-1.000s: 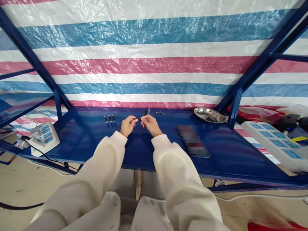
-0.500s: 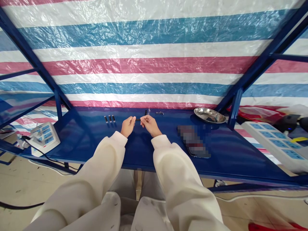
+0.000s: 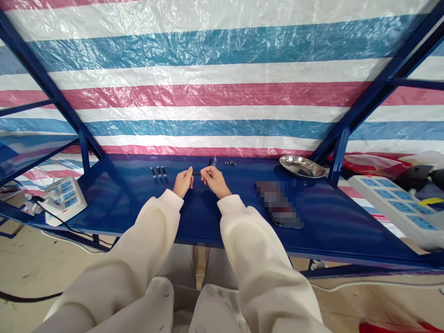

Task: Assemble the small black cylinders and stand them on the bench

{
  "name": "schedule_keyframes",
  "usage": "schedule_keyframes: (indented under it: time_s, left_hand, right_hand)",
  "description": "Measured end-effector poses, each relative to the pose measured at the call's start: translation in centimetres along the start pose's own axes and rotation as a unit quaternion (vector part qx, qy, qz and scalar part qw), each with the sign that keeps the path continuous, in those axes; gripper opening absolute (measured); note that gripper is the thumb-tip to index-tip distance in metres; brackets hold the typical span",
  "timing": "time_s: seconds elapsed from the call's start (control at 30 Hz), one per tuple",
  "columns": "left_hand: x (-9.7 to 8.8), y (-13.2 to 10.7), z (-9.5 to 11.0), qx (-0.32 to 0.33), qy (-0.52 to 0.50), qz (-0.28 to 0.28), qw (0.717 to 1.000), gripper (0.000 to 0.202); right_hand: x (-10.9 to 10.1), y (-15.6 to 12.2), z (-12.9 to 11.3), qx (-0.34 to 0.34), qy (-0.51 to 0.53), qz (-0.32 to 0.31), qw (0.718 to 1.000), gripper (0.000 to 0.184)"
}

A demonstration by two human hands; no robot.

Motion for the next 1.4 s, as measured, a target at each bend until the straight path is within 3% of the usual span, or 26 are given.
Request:
schedule_keyframes:
  time_s: [0.27, 0.4, 0.63, 0.8, 0.93, 1.07, 1.23, 1.4]
  left_hand:
    - [-0.2, 0.7, -1.1, -0.001, -0.074, 0.054, 0.996, 0.038]
    - [-0.4, 0.6, -0.8, 0.023, -0.073, 0.080, 0.994, 0.034]
    - [-0.7, 0.5, -0.3, 0.048, -0.061, 0.124, 0.989, 0.032]
    - [-0.6, 0.4, 0.0, 0.058, -0.076, 0.117, 0.988, 0.032]
    - [-0.8, 0.4, 0.0, 0.055, -0.078, 0.124, 0.988, 0.027]
    - [-0.5, 0.4, -0.1, 0.055, -0.056, 0.074, 0.994, 0.025]
    - [0.3, 0.1, 0.2, 0.036, -0.098, -0.049, 0.993, 0.031]
    - [0.3, 0.1, 0.3, 0.007, -0.141, -0.065, 0.988, 0.031]
  right_hand:
    - [-0.7, 0.1, 0.4, 0.020, -0.028, 0.038, 0.999, 0.041]
    - [-0.5, 0.1, 0.7, 0.009, -0.118, 0.006, 0.993, 0.039]
    - [-0.2, 0.0, 1.0, -0.065, -0.297, -0.064, 0.950, 0.021]
    - [-0.7, 0.1, 1.6, -0.065, -0.354, -0.044, 0.932, 0.012]
    - [-1.2, 0.2, 1.7, -0.049, -0.385, 0.009, 0.921, 0.009]
    - [-0.9, 0.0, 1.0, -0.062, -0.309, 0.036, 0.948, 0.019]
    - [0.3, -0.3, 0.8, -0.057, -0.232, -0.050, 0.970, 0.027]
    - [0.7, -0.3, 1.1, -0.047, -0.243, -0.076, 0.966, 0.029]
Point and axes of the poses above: each hand's wrist, its own y-axis towards the middle knuckle, its own x-axis out of the palm, z = x × y, the point moved 2 cm from there along y, towards the middle knuckle, and after that the axes turned 2 degrees about -z, right-handed, at the moved point
